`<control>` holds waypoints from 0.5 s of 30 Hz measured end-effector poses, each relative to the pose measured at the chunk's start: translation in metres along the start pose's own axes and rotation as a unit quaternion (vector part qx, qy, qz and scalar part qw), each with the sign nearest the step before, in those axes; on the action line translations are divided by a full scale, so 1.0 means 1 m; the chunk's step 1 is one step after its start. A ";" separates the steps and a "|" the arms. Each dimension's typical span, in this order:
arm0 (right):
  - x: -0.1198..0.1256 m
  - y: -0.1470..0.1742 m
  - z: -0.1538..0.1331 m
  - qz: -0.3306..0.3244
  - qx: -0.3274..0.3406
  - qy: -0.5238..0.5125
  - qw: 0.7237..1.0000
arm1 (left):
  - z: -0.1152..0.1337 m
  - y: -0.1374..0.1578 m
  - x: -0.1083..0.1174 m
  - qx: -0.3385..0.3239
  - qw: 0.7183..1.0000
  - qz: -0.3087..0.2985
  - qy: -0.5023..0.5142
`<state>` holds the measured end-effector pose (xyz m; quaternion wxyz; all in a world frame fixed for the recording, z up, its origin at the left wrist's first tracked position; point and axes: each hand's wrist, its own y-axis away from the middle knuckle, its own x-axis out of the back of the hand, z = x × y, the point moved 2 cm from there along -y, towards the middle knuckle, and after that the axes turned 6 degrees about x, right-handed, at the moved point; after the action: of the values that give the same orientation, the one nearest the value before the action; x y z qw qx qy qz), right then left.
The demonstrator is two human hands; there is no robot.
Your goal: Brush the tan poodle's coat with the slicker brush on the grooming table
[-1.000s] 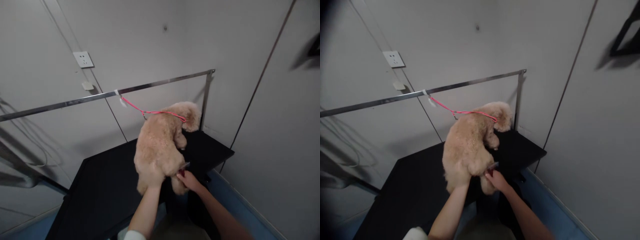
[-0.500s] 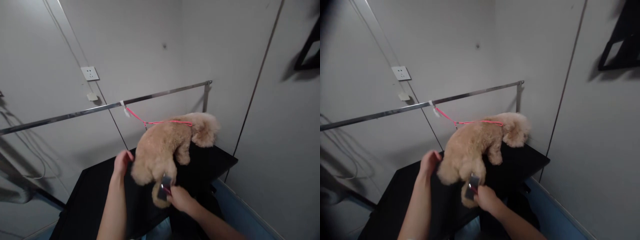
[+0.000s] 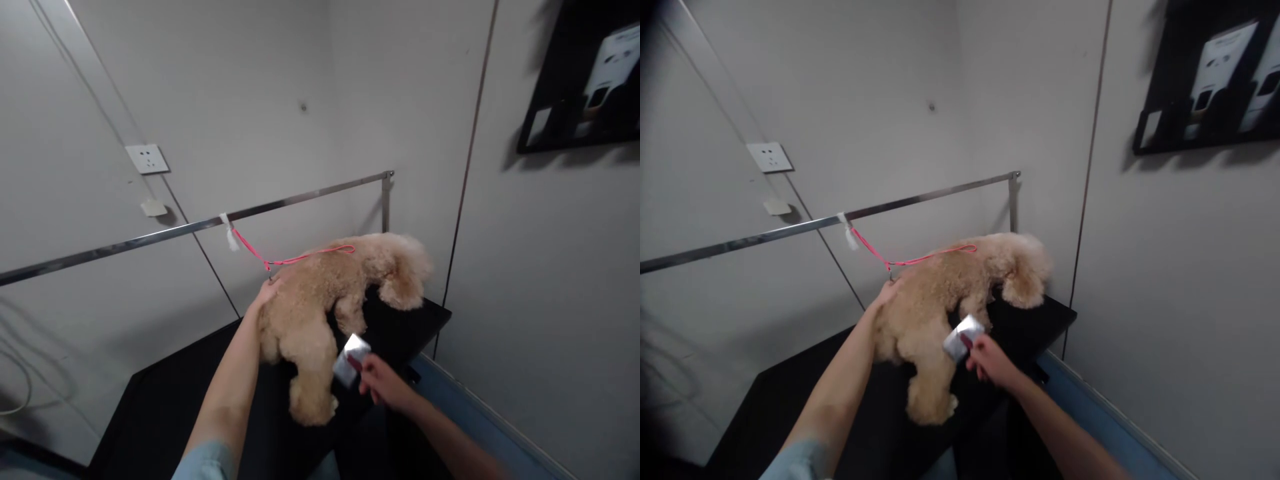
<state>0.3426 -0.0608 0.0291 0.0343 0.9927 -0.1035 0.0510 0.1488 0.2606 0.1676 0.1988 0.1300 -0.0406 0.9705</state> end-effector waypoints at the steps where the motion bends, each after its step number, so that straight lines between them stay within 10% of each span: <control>1: 0.008 -0.023 -0.038 0.009 0.036 -0.037 0.999 | -0.003 0.002 -0.003 0.008 1.000 0.015 -0.005; 6: -0.006 -0.102 -0.163 0.078 0.075 -0.300 0.948 | -0.011 0.015 -0.002 0.018 0.999 0.034 0.017; 11: -0.087 -0.072 -0.096 -0.143 -0.090 -0.328 0.929 | -0.031 0.014 0.026 0.031 0.999 0.027 0.012; 15: -0.080 -0.081 -0.088 -0.177 -0.065 -0.352 0.917 | -0.040 0.006 0.040 0.059 0.998 0.033 -0.020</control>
<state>0.2737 0.0415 0.1028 0.0685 0.9443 0.0656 -0.3150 0.1015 0.2755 0.1399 0.1579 0.1594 0.0088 0.9745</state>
